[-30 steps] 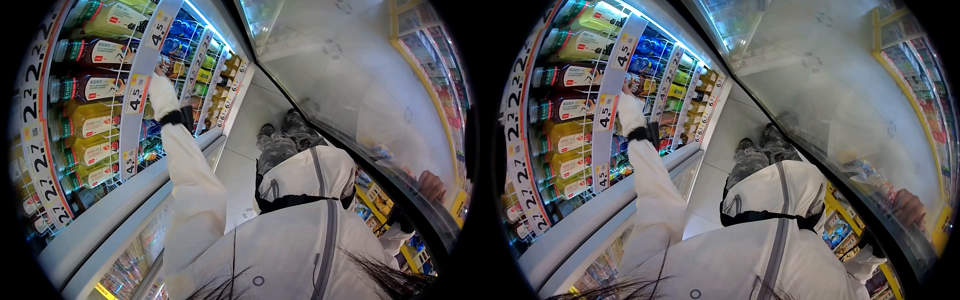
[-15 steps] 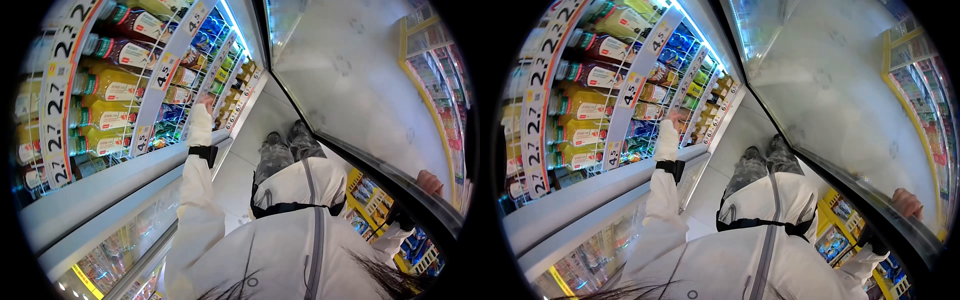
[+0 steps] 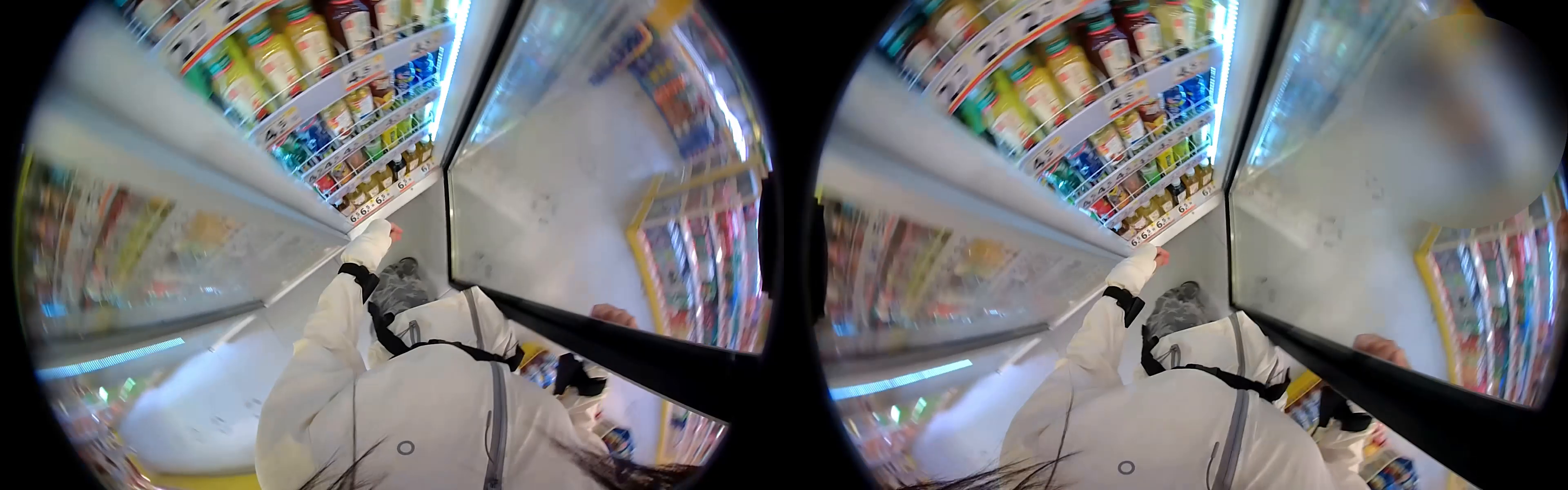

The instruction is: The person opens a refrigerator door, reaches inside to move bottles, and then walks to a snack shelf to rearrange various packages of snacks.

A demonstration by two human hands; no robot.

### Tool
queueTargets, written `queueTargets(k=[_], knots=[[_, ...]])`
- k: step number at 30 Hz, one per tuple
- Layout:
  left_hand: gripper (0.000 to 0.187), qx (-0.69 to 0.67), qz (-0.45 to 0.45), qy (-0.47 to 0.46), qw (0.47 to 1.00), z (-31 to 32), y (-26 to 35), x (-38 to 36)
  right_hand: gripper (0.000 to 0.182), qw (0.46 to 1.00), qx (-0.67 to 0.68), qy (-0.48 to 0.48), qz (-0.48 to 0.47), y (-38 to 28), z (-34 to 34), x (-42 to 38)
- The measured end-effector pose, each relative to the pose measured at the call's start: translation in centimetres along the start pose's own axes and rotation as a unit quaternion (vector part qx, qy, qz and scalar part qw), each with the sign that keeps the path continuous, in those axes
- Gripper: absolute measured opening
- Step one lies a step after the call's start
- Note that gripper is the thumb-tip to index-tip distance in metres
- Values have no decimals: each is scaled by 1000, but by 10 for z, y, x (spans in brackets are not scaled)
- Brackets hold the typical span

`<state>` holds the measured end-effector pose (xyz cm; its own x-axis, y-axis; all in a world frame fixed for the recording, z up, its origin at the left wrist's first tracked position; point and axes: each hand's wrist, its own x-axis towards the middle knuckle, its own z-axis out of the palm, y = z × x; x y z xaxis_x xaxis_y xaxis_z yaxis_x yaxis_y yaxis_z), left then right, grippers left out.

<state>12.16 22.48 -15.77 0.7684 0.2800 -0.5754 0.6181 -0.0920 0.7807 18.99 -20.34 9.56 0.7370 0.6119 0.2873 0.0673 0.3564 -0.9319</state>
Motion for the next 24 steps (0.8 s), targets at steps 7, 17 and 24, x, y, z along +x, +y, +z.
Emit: queueTargets(k=[7, 17, 24], knots=[[15, 77, 149, 155, 974, 38, -57, -104, 25, 918, -378, 116, 25, 41, 40, -23], [23, -85, -125, 265, 952, 23, -224, -274, 24, 965, -217, -148, 7, 72, 137, 76], [22, -187, -225, 289, 912, 4, -343, -311, 35, 936, -321, -142, -20, 120, 238, 136]])
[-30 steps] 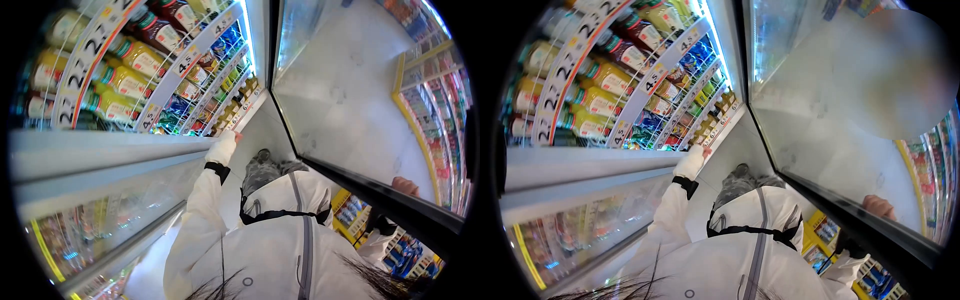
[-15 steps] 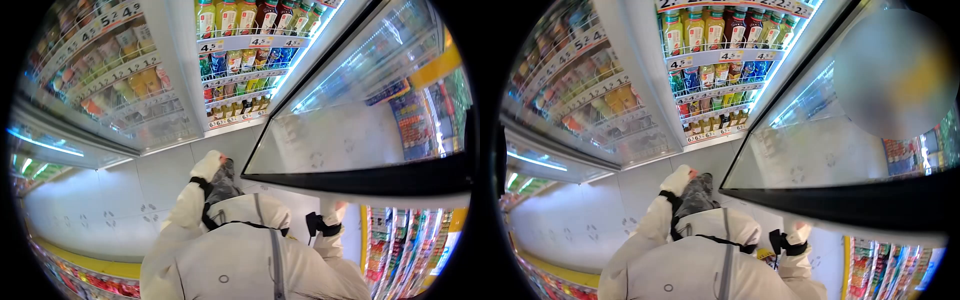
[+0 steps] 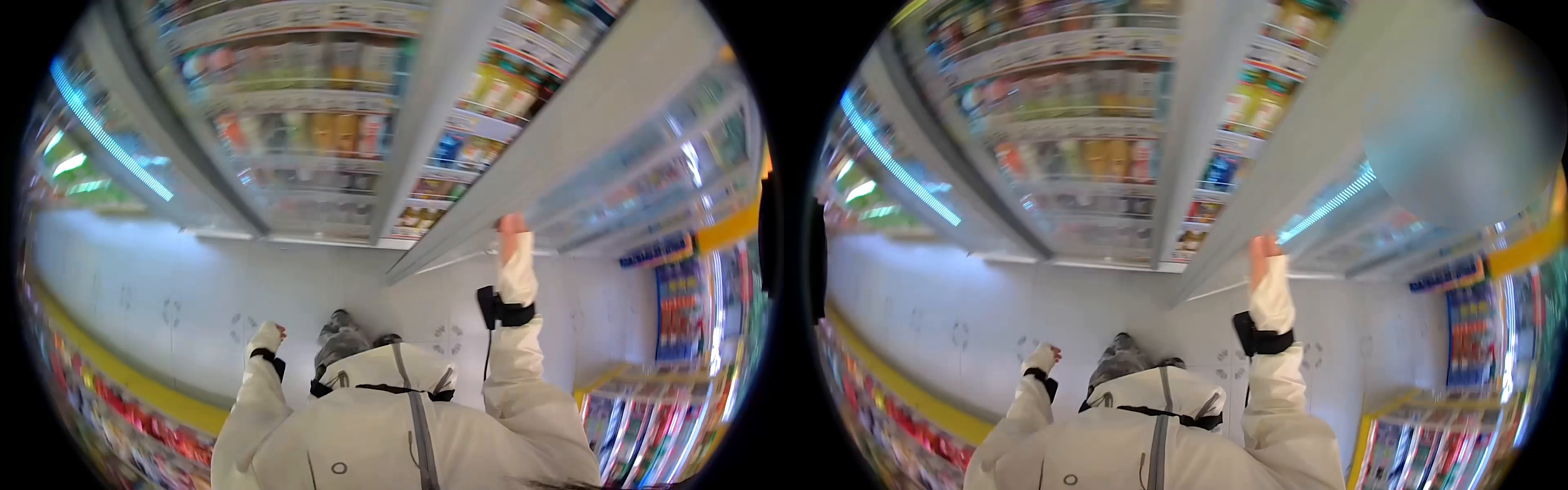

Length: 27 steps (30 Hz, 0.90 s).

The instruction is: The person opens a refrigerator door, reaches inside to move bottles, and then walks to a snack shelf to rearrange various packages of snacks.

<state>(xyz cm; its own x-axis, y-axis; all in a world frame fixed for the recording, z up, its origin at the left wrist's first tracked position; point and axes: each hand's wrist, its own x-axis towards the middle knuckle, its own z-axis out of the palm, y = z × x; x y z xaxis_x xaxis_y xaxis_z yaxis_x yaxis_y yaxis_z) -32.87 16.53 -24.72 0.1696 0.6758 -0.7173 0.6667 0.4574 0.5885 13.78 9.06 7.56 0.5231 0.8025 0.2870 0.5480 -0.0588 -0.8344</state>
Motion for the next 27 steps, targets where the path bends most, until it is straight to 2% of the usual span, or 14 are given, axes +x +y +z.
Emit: queueTargets(k=[2, 4, 5, 6, 9, 10, 11, 13, 15, 16, 18, 21, 24, 27], knots=[[22, -49, -69, 5, 996, -21, -55, 32, 40, 985, -138, 2, -102, 9, 33, 27], [23, -251, -49, 21, 967, -19, -147, 52, 38, 998, 40, -38, 37, 74, 46, 89], [23, -216, -80, 40, 972, -23, -154, 38, 39, 990, 79, 80, -84, 77, 73, 96], [22, -182, -112, 52, 976, -17, -149, 28, 41, 978, -81, 91, -171, 72, 79, 111], [23, -170, -135, 108, 970, -28, -155, -45, 43, 974, -79, 93, -193, 103, 76, 163], [24, -155, -157, 129, 967, -25, -169, -61, 45, 971, 189, 104, -104, 108, 85, 180], [23, -206, -208, 137, 946, -22, -192, -74, 47, 981, 78, 103, -145, 124, 86, 201], [20, -289, -297, 165, 895, -13, -213, -116, 44, 915, 347, 183, 92, 56, 112, 207], [22, -368, -356, 212, 833, 29, -250, -148, 44, 967, -43, 206, -142, 121, 107, 230], [23, -447, -391, 266, 759, 49, -255, -164, 43, 970, -16, 210, -119, 96, 119, 225], [42, -273, -403, 168, 857, 102, -316, -162, 36, 941, -14, 274, -197, 143, 124, 258], [41, -531, -434, 208, 697, 157, -309, -177, 34, 913, -88, 332, -222, 98, 176, 237], [36, -326, -441, 96, 831, 136, -223, -207, 32, 907, -84, 328, -250, 63, 254, 197], [26, -465, -478, 139, 732, 116, -206, -193, 31, 935, -56, 248, -246, 52, 346, 138]])
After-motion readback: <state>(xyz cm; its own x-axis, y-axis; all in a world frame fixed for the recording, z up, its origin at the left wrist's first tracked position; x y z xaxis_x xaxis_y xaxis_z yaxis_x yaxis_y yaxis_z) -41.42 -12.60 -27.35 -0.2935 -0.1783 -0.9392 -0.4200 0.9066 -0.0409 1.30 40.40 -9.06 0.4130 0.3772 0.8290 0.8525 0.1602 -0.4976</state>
